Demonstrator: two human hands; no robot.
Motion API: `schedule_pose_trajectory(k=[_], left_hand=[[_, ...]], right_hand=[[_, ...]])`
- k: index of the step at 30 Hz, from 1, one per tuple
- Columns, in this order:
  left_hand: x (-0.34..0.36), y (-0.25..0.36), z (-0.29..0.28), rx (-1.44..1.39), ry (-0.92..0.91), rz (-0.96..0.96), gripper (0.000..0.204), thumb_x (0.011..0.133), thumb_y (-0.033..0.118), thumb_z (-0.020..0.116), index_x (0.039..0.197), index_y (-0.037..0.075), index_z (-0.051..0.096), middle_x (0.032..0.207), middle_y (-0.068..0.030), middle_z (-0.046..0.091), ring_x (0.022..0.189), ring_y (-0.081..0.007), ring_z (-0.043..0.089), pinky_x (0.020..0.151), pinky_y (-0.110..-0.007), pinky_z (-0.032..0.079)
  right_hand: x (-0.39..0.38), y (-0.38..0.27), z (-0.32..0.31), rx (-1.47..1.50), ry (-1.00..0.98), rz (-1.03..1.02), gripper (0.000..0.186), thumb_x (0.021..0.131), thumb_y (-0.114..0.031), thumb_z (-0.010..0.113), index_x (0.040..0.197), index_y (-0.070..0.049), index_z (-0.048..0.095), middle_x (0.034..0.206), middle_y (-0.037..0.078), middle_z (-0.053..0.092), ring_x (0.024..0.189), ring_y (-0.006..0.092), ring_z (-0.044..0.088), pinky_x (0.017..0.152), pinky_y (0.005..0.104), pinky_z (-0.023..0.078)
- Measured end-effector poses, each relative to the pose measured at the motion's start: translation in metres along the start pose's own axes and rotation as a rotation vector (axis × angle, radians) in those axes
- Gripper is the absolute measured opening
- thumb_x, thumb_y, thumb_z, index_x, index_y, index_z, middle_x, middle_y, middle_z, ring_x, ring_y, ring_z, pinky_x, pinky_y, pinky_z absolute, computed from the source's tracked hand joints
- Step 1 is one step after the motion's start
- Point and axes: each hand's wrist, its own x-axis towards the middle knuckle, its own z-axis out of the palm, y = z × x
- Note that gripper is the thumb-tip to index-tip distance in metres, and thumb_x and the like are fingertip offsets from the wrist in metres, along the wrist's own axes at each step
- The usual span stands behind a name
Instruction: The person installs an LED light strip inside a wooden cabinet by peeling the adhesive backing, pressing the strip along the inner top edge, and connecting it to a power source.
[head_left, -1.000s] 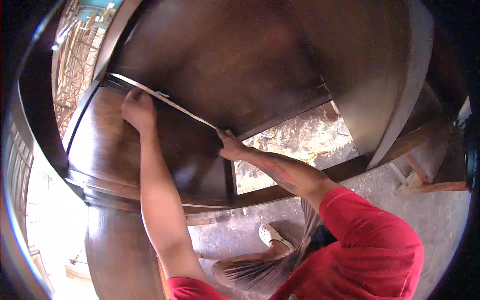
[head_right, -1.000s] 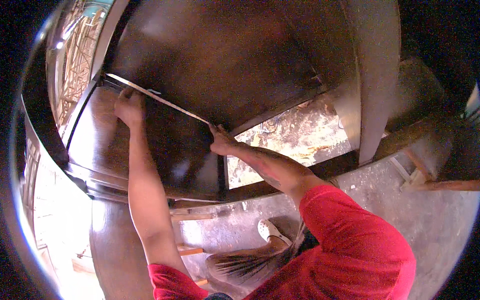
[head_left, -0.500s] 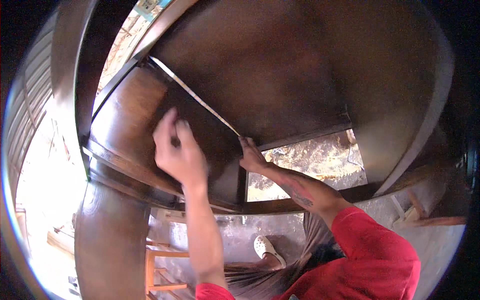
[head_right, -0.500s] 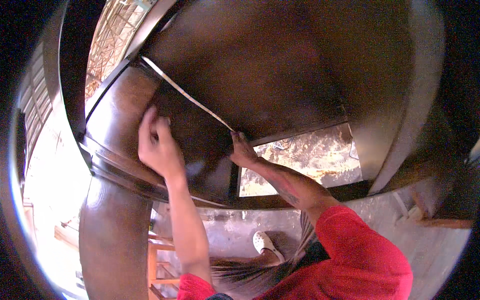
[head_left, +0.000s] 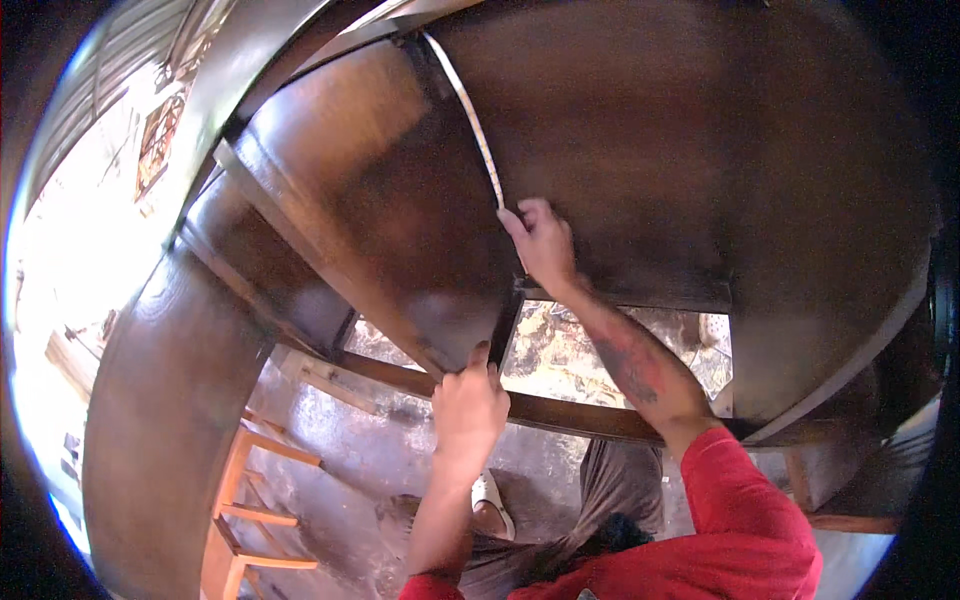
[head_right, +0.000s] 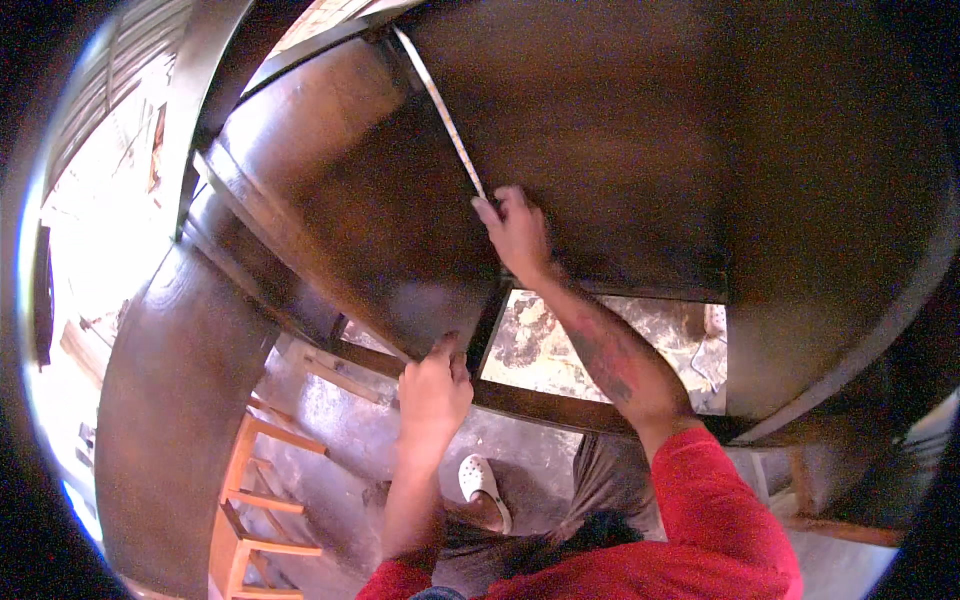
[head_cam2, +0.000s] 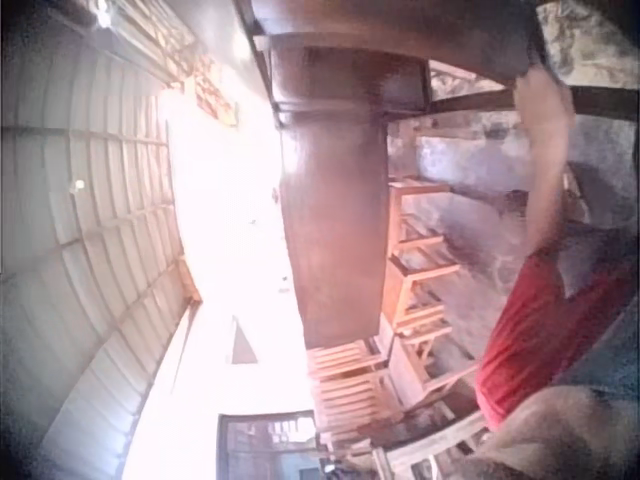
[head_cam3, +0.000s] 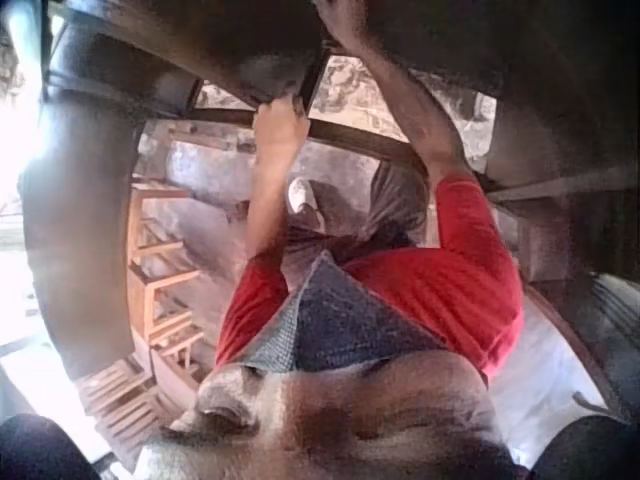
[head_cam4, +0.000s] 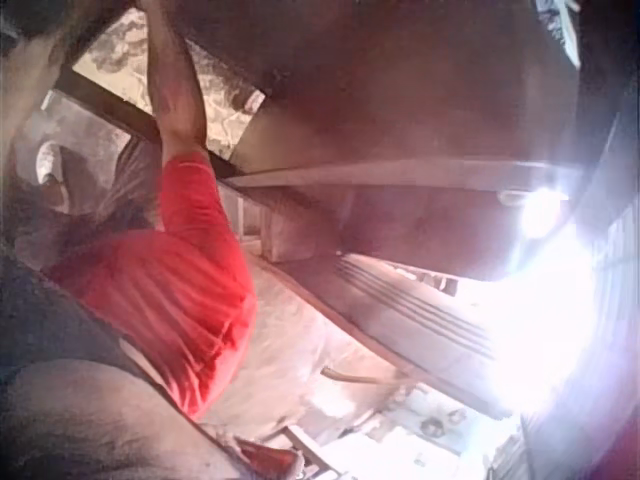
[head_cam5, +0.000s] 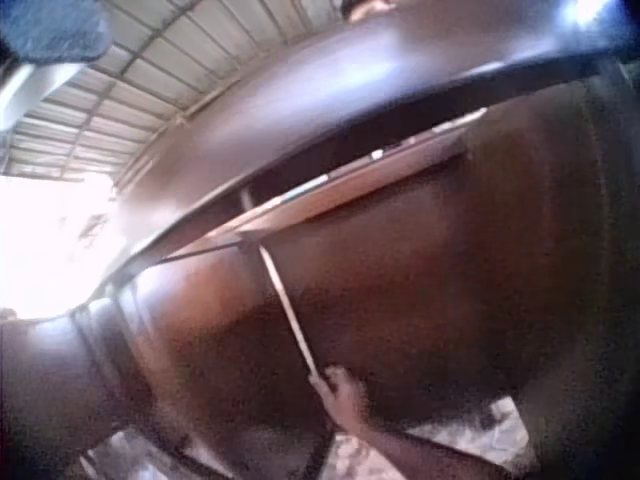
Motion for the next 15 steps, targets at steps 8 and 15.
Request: schedule_pose_trajectory(k=[8,15], left_hand=[[0.048,0.007,0.049,-0.66,0.027,0.083,0.03,0.086,0.016,0.066,0.113,0.003,0.064,0.079,-0.0199,0.068,0.075,-0.0344,0.068,0.071,-0.043,0.054],[0.177,0.021,0.172,-2.036,-0.164,-0.37,0.027,0.094,0.02,0.064,0.114,0.004,0.061,0.11,-0.0129,0.067,0.097,-0.0249,0.066,0.081,-0.035,0.054]], right_hand=[[0.076,-0.022,0.007,-0.613,-0.34,-0.157,0.035,0.086,-0.033,0.07,0.091,0.001,0.067,0.079,0.021,0.069,0.077,0.0365,0.069,0.07,0.0467,0.053],[0.078,-0.005,-0.013,-0.18,-0.408,0.148,0.01,0.09,-0.002,0.057,0.094,0.001,0.066,0.073,0.008,0.067,0.068,0.0122,0.067,0.058,0.028,0.053]])
